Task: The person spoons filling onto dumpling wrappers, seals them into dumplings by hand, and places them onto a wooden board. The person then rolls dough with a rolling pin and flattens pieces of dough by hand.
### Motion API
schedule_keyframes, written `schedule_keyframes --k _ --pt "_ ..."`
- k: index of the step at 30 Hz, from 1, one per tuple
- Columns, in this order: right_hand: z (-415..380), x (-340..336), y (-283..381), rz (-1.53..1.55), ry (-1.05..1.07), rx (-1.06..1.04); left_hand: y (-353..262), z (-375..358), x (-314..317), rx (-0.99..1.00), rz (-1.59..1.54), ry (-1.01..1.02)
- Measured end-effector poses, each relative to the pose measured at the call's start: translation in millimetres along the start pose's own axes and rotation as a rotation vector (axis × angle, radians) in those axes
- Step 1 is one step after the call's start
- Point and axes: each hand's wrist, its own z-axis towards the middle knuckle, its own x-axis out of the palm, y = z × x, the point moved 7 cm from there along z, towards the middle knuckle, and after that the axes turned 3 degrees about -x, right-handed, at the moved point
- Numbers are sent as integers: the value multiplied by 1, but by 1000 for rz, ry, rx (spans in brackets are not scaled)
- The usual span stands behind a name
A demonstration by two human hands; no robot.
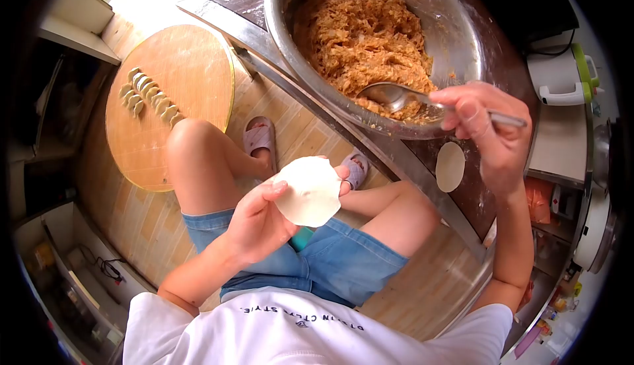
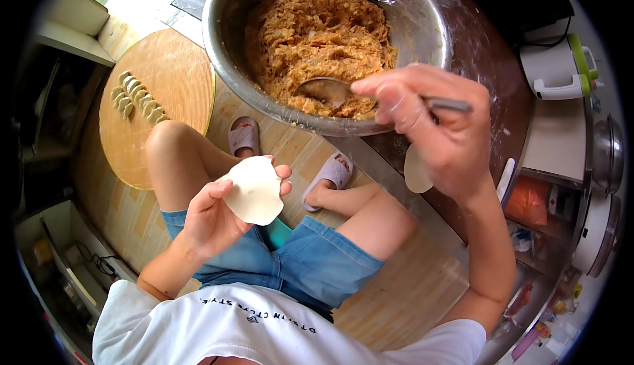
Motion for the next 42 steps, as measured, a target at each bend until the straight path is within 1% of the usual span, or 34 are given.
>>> schedule_keyframes --k 1,3,6,7,8,9,11,12,13,15,18,21,22,25,26,29,31,32,35,36,38,39,41,42 --pt "-6 -5 -10 122 -76 166 -5 -2 5 30 54 3" --pt "-16 -18 -21 276 -206 238 -13 -7 15 95 162 17" --pt "-30 -29 -19 577 -393 295 -16 -7 39 227 135 32" --pt "-39 -26 -17 670 -414 334 -17 -6 48 277 114 26" --pt "-48 -19 -12 795 -404 330 -14 -4 62 270 67 103" --pt "-58 -7 -7 923 -389 332 -9 -3 66 217 41 136" --pt "-82 21 -1 1076 -409 432 3 -1 70 193 -132 103" --pt "-94 35 -1 1104 -394 472 8 -5 76 178 -217 108" --pt "-107 44 0 1013 -405 508 10 -7 80 187 -217 146" --pt "-125 49 5 811 -424 399 16 -14 79 153 -257 179" --pt "-137 35 40 140 -302 -221 23 -20 60 145 -229 55" --pt "-152 52 81 -521 -89 -712 25 -21 58 140 -283 122" --pt "-155 59 88 -580 -72 -824 24 -22 56 139 -249 113" --pt "-163 66 85 -728 22 -925 24 -22 43 145 -196 71" --pt "-163 62 85 -658 10 -880 25 -22 38 138 -180 60" --pt "-150 33 79 -165 -197 -440 23 -27 42 154 -75 -6" --pt "-145 21 67 75 -357 -156 21 -26 42 150 -94 10" --pt "-144 17 61 155 -430 -81 20 -26 42 151 -103 21" --pt "-146 8 55 422 -425 7 18 -25 44 141 -108 55" --pt "-145 9 61 427 -409 -11 18 -27 47 137 -89 75" --pt "-137 23 65 272 -286 7 18 -30 56 126 -48 117" --pt "-135 30 65 195 -231 19 18 -30 54 128 -17 98" --pt "-132 29 63 136 -313 8 19 -29 50 136 42 58" --pt "-132 26 62 95 -345 -13 19 -27 41 135 46 2"
